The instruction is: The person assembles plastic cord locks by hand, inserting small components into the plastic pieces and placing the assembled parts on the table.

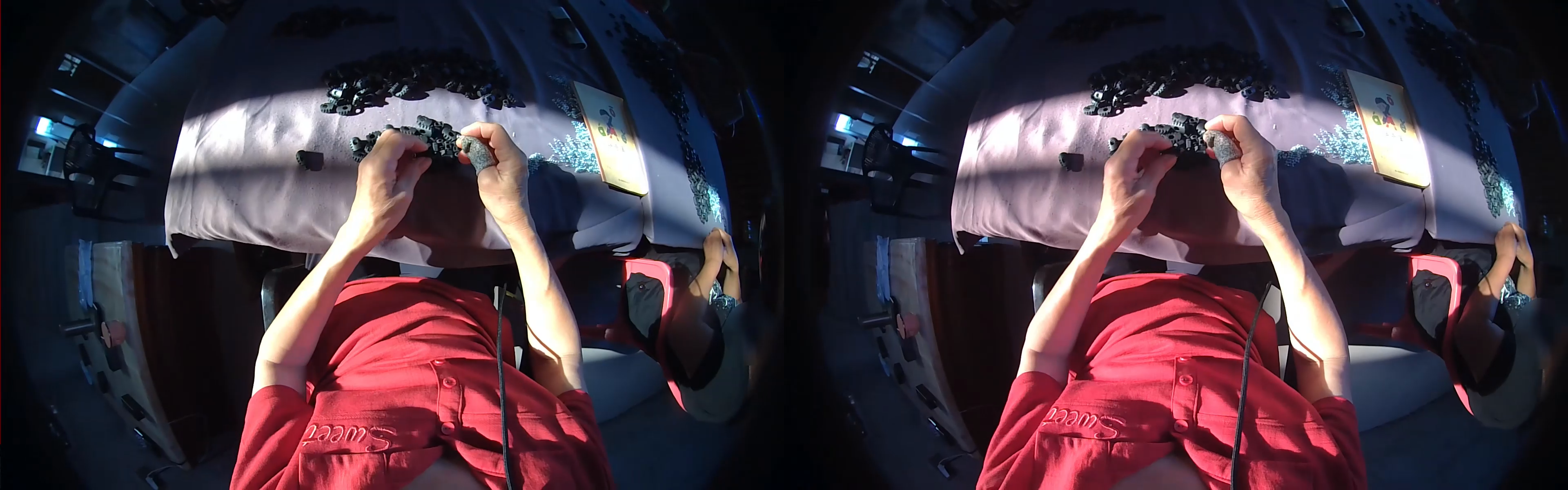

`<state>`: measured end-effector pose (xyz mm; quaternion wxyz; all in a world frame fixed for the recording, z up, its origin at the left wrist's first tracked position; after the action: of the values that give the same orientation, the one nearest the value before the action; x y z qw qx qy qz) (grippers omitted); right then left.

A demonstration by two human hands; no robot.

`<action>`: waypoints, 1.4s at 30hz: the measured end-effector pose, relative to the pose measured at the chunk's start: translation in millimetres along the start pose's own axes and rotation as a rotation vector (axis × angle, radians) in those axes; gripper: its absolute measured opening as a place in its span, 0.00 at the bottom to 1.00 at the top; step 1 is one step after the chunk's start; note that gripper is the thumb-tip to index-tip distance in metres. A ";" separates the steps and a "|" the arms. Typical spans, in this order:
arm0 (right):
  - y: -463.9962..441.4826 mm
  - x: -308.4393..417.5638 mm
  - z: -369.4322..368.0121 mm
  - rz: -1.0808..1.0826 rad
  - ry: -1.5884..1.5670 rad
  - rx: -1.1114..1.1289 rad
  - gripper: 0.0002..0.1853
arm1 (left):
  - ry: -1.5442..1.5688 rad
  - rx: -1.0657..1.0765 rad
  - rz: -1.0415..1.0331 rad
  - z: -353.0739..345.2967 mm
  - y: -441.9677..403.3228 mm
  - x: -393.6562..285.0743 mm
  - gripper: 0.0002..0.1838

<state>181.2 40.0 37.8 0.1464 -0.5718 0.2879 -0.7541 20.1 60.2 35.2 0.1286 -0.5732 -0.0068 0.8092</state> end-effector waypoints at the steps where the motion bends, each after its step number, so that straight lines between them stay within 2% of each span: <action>1: 0.7 3.8 -4.0 -0.003 -0.021 0.007 0.08 | 0.074 -0.005 0.066 5.8 8.5 4.3 0.09; 6: 11.0 19.0 -31.1 -0.008 -0.075 0.172 0.08 | 0.307 -0.040 0.229 21.9 31.7 29.5 0.08; 12: 15.3 32.8 -46.0 0.193 0.138 0.237 0.09 | 0.274 0.006 0.184 21.9 36.0 24.8 0.09; 23: 10.5 34.5 -45.2 0.305 0.185 0.256 0.09 | 0.273 0.042 0.209 20.2 34.9 24.2 0.08; 26: 10.8 34.6 -46.4 0.260 0.144 0.278 0.09 | 0.278 0.062 0.220 19.8 34.5 25.9 0.08; 29: 19.5 20.7 -46.6 -0.005 -0.039 0.156 0.09 | 0.338 0.070 0.245 19.8 34.2 26.8 0.08; 33: 22.0 19.1 -48.1 0.135 0.012 0.179 0.10 | 0.346 0.064 0.255 21.8 34.1 26.1 0.09; 38: 19.5 37.4 -56.1 0.344 0.136 0.218 0.11 | 0.518 0.076 0.311 23.0 32.8 33.1 0.09; 42: 17.1 46.4 -56.5 0.392 0.216 0.283 0.12 | 0.551 0.029 0.272 23.8 30.7 34.2 0.10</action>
<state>111.8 16.0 53.5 0.3367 -0.3952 0.2988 -0.8007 -18.8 41.2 6.9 0.0243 -0.7648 0.1164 0.6332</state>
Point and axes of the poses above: each hand's wrist, its own y-axis away from the middle knuckle, its own z-axis out of the back of the hand, x = y × z, the point moved 5 cm from there along -y, towards the middle knuckle, and after that the axes turned 15 degrees about z, right-handed, at the moved point
